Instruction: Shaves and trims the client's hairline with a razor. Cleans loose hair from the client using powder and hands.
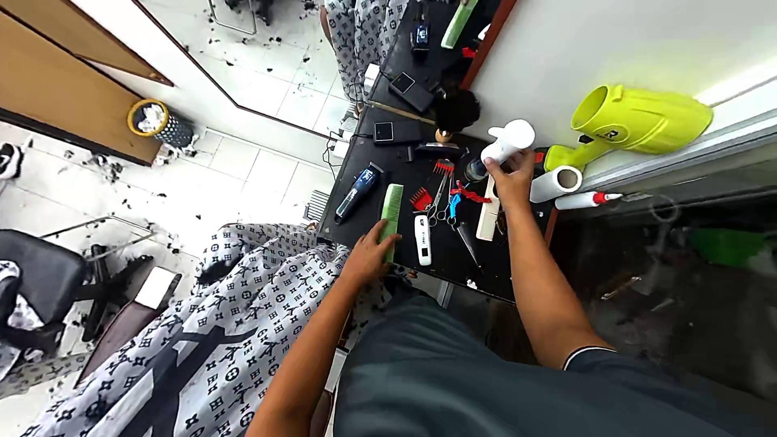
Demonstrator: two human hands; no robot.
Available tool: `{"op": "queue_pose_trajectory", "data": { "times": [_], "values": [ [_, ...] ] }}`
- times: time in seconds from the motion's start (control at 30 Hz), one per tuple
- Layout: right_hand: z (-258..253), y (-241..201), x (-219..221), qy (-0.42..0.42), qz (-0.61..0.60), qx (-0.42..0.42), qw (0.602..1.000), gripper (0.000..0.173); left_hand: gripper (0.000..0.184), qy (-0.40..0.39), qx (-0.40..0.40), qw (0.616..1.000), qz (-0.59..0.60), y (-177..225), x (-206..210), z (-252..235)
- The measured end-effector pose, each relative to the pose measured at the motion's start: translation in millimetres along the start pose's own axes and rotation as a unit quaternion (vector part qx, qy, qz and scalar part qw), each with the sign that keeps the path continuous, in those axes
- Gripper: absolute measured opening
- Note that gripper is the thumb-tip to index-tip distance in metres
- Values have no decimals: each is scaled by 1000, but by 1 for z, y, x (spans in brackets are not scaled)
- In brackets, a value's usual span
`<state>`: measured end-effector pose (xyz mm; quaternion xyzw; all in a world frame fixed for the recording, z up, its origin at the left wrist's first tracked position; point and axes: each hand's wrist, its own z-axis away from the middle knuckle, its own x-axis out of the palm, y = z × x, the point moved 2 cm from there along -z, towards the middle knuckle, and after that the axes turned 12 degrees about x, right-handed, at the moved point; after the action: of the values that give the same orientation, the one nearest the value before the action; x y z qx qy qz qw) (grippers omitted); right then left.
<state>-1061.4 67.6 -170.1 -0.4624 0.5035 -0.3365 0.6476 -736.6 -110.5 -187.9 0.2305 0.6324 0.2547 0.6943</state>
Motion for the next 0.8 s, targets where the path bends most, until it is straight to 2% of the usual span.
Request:
{"op": "queue_pose_trajectory", "data": {
  "times": [0.1, 0.17, 0.27, 0.37, 0.47, 0.53, 0.7, 0.8],
  "values": [
    [-24, -13, 6, -57, -69, -43, 995, 95, 50, -46, 16, 996, -73, -19, 1, -22],
    [-32, -15, 7, -66, -41, -62, 995, 95, 59, -54, 30, 994, -91, -24, 2, -28],
    [-36, -19, 11, -84, 10, -80, 993, 78, 75, -57, 40, 992, -104, -28, 7, -27],
    [-26, -29, 10, -42, 19, -122, 991, 63, 70, 3, 28, 994, -107, -24, 9, -18],
    [-14, -42, 8, 16, -5, -176, 984, 56, 61, 114, -9, 987, -110, -15, 7, 8],
    [-8, -52, 5, 35, -18, -198, 979, 54, 58, 155, -37, 981, -107, -12, 11, 28],
    [4, -83, 7, 47, -56, -194, 978, 44, 54, 170, -57, 978, -104, -7, 20, 38],
    [26, -99, 19, -19, -112, -173, 978, 41, 56, 139, -41, 985, -91, 3, 24, 22]
  ]
}}
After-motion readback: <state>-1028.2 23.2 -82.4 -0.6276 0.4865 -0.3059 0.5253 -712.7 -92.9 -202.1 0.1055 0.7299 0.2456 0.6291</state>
